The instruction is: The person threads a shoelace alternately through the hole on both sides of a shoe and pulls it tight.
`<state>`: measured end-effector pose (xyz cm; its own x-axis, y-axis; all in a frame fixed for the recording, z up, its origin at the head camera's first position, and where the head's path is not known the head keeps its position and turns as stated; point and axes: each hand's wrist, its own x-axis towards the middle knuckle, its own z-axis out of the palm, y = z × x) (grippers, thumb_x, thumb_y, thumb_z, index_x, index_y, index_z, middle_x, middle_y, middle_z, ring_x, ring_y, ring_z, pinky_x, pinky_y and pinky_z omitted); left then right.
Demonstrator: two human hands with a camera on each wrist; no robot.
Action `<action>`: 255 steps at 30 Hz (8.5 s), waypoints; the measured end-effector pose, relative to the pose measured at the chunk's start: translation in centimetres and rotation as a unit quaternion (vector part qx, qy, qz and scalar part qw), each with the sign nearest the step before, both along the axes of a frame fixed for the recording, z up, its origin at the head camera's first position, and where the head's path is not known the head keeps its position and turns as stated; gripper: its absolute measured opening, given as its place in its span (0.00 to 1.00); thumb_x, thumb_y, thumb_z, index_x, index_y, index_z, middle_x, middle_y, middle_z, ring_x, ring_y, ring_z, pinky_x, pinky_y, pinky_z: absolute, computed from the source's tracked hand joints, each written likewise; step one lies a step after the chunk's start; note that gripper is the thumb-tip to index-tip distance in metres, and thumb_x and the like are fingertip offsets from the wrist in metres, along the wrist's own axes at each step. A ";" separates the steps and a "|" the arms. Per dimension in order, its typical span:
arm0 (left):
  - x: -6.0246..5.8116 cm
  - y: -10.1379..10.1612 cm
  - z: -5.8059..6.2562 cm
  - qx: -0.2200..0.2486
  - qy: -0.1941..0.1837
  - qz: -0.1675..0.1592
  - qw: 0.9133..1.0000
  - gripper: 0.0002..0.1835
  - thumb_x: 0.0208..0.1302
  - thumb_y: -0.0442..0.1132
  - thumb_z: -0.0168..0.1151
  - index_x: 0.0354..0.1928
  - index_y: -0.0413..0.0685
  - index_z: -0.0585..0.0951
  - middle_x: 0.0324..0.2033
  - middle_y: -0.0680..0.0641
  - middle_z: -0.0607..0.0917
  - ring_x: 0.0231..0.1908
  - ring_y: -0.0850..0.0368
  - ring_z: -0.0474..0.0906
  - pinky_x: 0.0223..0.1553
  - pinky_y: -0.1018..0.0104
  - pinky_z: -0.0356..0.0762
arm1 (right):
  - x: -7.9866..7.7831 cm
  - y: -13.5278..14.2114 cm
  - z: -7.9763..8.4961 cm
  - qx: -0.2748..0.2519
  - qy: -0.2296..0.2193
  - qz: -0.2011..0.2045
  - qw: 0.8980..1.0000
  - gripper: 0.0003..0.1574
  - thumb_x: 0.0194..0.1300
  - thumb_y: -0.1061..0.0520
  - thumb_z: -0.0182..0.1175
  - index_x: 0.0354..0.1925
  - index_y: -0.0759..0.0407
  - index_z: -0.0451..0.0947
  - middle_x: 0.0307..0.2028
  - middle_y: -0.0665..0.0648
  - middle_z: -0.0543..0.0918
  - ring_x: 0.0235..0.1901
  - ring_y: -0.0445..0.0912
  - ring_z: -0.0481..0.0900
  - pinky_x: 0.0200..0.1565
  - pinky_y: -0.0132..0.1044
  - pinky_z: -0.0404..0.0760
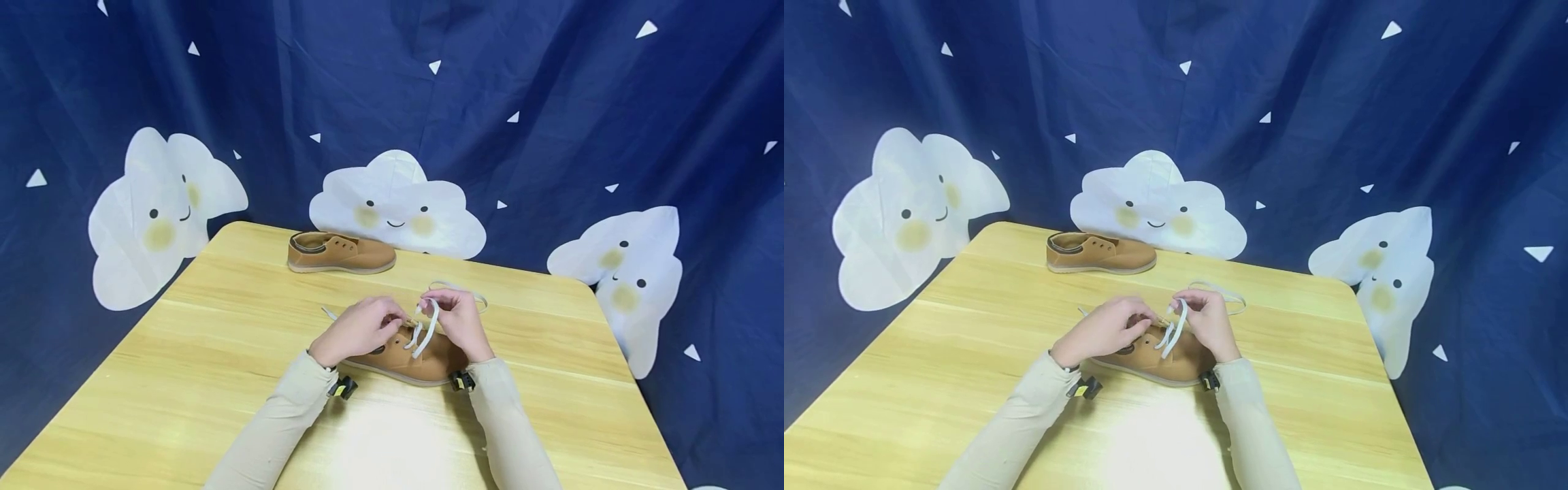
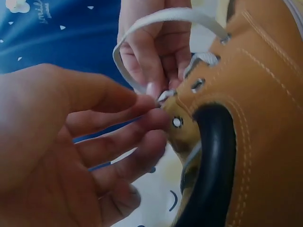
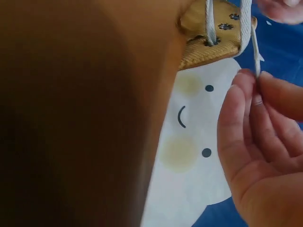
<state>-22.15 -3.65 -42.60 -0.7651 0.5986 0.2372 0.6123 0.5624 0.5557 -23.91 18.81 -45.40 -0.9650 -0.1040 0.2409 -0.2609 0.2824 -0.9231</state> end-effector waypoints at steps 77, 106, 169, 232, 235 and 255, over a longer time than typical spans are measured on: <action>-0.3 1.0 -1.4 -0.029 -0.031 -0.087 0.995 0.09 0.70 0.31 0.55 0.34 0.50 0.82 0.25 0.56 0.73 0.27 0.64 0.68 0.31 0.72 0.68 | 0.2 0.0 -0.7 0.085 -0.118 0.097 0.985 0.16 0.77 0.54 0.59 0.40 0.66 0.87 0.40 0.58 0.88 0.43 0.42 0.83 0.55 0.35 0.77; 3.7 0.7 2.8 -0.072 -0.012 -0.076 0.994 0.22 0.69 0.32 0.62 0.16 0.54 0.73 0.14 0.61 0.61 0.18 0.69 0.57 0.22 0.76 0.55 | 0.9 4.0 0.4 0.326 -0.148 0.268 0.894 0.43 0.44 0.53 0.85 0.59 0.58 0.82 0.52 0.56 0.80 0.50 0.45 0.75 0.56 0.38 0.76; 7.5 -2.2 5.8 -0.122 0.018 -0.069 0.990 0.15 0.55 0.29 0.64 0.21 0.56 0.72 0.18 0.62 0.68 0.21 0.68 0.65 0.23 0.73 0.64 | 1.9 2.8 1.5 0.390 -0.118 0.199 0.891 0.42 0.46 0.54 0.84 0.59 0.61 0.80 0.50 0.55 0.82 0.52 0.50 0.77 0.58 0.47 0.78; 4.4 -3.8 5.7 -0.051 -0.012 -0.031 0.998 0.20 0.67 0.42 0.69 0.58 0.48 0.79 0.29 0.61 0.82 0.27 0.70 0.75 0.32 0.72 0.76 | 3.4 -1.1 3.4 -0.007 0.021 0.226 0.974 0.11 0.77 0.63 0.55 0.47 0.72 0.79 0.34 0.64 0.84 0.36 0.49 0.84 0.47 0.34 0.85; 3.1 -3.2 4.3 -0.062 -0.027 -0.019 0.998 0.18 0.67 0.42 0.69 0.56 0.45 0.81 0.29 0.60 0.82 0.27 0.68 0.76 0.33 0.71 0.76 | 3.2 -1.1 3.2 -0.055 0.025 0.200 0.978 0.10 0.77 0.64 0.55 0.46 0.73 0.78 0.32 0.58 0.84 0.34 0.45 0.84 0.46 0.34 0.86; 0.7 -0.7 -0.1 -0.089 -0.043 -0.028 0.995 0.05 0.64 0.36 0.72 0.35 0.50 0.83 0.30 0.57 0.82 0.30 0.64 0.75 0.34 0.68 0.76 | 2.3 -1.2 2.0 0.059 0.026 0.098 0.993 0.09 0.76 0.60 0.58 0.46 0.61 0.84 0.23 0.54 0.72 0.22 0.37 0.67 0.28 0.28 0.68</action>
